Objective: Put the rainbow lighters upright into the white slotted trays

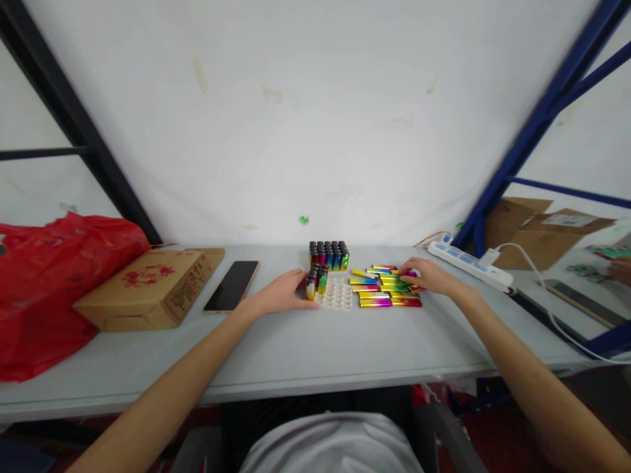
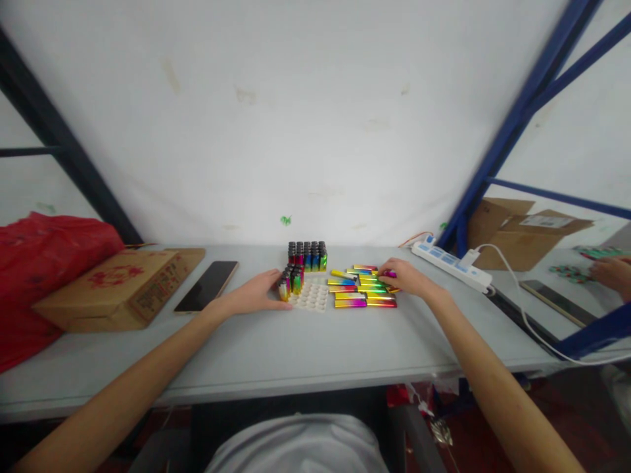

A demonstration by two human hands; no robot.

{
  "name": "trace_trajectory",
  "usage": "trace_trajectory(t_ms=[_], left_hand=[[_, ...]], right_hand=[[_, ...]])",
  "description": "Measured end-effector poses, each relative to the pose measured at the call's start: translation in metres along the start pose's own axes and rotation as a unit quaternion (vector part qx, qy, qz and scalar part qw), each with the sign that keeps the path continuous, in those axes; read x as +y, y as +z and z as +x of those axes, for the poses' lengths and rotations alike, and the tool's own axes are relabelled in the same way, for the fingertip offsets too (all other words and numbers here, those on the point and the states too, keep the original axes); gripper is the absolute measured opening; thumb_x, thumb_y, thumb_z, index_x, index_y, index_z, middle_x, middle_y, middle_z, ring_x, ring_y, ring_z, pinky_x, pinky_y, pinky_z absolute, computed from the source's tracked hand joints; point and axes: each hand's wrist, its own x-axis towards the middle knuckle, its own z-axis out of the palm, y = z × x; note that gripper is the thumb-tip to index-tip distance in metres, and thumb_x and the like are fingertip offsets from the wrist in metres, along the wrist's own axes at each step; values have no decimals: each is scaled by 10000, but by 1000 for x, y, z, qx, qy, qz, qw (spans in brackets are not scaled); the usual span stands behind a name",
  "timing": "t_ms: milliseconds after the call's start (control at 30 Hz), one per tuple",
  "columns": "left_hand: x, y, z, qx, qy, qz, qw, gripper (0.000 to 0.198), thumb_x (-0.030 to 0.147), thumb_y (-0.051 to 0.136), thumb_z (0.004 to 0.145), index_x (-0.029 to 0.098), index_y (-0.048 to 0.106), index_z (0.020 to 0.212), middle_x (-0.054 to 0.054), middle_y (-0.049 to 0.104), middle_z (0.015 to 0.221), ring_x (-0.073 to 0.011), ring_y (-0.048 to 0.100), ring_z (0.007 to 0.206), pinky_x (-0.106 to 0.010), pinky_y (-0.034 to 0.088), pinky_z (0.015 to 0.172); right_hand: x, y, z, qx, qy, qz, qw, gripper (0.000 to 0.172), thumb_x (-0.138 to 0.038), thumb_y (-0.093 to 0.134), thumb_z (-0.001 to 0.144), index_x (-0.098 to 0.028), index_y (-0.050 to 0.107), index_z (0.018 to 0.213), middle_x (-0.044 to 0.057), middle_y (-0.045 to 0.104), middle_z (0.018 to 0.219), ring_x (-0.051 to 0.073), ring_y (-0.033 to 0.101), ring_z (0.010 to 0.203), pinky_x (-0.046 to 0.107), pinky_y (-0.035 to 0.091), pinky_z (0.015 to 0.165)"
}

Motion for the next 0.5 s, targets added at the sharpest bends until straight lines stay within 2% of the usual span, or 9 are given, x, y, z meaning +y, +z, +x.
trace_trajectory(t_ms=[133, 300, 400, 500], left_hand=[[-2, 1, 0, 3, 1, -10, 1000, 638, 730, 737, 682, 188, 617, 995, -92, 666, 1018, -297, 639, 924, -381, 510, 817], [-2, 1, 0, 3, -1, -5, 1000, 632, 740, 733, 675, 194, 623, 974, -90, 671, 1013, -298, 645, 918, -381, 514, 815], [-1, 1, 0, 2, -1, -3, 1000, 642, 738, 734, 677, 192, 630, 998, -94, 672, 1027, -305, 647, 938, -389, 516, 843], [1, 0, -1, 0, 4, 0, 1000, 657, 735, 727, 692, 187, 627, 1041, -98, 668, 1046, -310, 645, 964, -393, 515, 863]], right_hand=[[-2, 1, 8, -35, 5, -25, 999, 289, -387, 598, 898, -190, 797, 969, 140, 745, 996, 284, 694, 901, 392, 520, 870], [-2, -7, 17, -103, 11, -24, 994, 323, -438, 692, 805, -214, 796, 1013, 114, 759, 1012, 298, 693, 930, 383, 517, 863], [-4, -11, 16, -72, 26, 22, 997, 372, -512, 695, 791, -198, 777, 972, 116, 753, 1007, 292, 685, 933, 402, 523, 885], [-12, -11, 12, -5, 58, 155, 986, 468, -603, 707, 767, -194, 739, 993, 111, 744, 1035, 289, 682, 980, 421, 537, 909]])
